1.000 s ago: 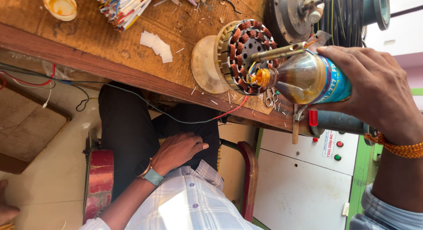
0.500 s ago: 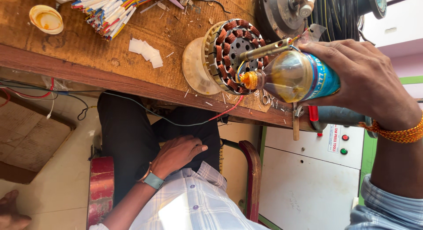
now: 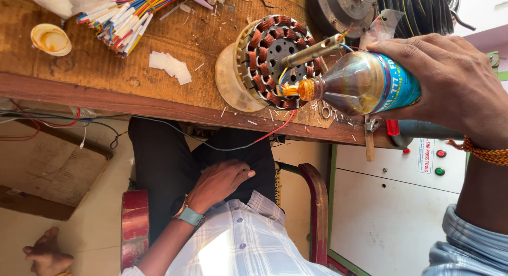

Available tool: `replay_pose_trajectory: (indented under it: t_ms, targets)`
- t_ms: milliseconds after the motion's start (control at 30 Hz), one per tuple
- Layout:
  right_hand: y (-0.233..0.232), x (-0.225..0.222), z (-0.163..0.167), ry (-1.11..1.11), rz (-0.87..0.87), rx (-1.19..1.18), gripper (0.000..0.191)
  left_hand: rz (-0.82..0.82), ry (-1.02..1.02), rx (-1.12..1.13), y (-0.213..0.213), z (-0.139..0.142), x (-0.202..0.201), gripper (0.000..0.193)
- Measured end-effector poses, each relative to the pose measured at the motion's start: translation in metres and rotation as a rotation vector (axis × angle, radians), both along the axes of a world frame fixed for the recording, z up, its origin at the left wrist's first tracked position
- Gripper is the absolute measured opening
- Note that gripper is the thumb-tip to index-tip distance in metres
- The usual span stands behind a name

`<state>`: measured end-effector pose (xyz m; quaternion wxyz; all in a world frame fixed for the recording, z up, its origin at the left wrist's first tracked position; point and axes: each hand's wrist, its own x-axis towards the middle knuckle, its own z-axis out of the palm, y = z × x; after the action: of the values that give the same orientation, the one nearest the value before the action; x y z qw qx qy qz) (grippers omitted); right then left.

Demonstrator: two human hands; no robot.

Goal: The person pours a yellow liquid from a plastic bottle onto the copper windings of a motor stator. They rotate the stator to apply the liquid to different sections of the windings.

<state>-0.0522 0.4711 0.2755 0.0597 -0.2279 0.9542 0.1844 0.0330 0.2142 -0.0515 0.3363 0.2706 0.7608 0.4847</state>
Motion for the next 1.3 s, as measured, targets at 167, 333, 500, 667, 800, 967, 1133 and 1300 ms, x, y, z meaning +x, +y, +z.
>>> replay_pose_trajectory:
  t_ms: [167,333,500,667,800,967,1133,1300]
  targets:
    - [0.019,0.006,0.004,0.01,0.035,-0.061,0.096,-0.017,0.04,0.012,0.013,0.0,0.005,0.038]
    - [0.043,0.001,-0.006,0.018,0.051,-0.124,0.096,0.002,0.085,0.003,0.021,0.001,0.009,0.039]
    - [0.051,0.0,-0.004,0.027,0.117,-0.004,0.108,-0.024,0.077,-0.012,0.026,0.01,0.01,0.039]
    - [0.05,-0.004,0.003,0.047,0.143,-0.05,0.107,-0.017,0.055,-0.026,0.031,0.018,0.011,0.038]
    - [0.057,-0.011,0.005,0.045,0.132,0.09,0.11,-0.029,0.052,-0.025,0.031,0.02,0.011,0.037]
    - [0.065,-0.013,0.004,-0.101,-0.007,-0.055,0.108,-0.04,0.078,-0.035,0.029,0.022,0.008,0.036]
    - [0.068,-0.009,0.005,-0.082,0.063,-0.146,0.103,-0.061,0.058,-0.056,0.032,0.023,0.011,0.036]
    - [0.072,-0.012,0.01,-0.194,-0.143,-0.066,0.107,-0.048,0.059,-0.077,0.033,0.023,0.01,0.036]
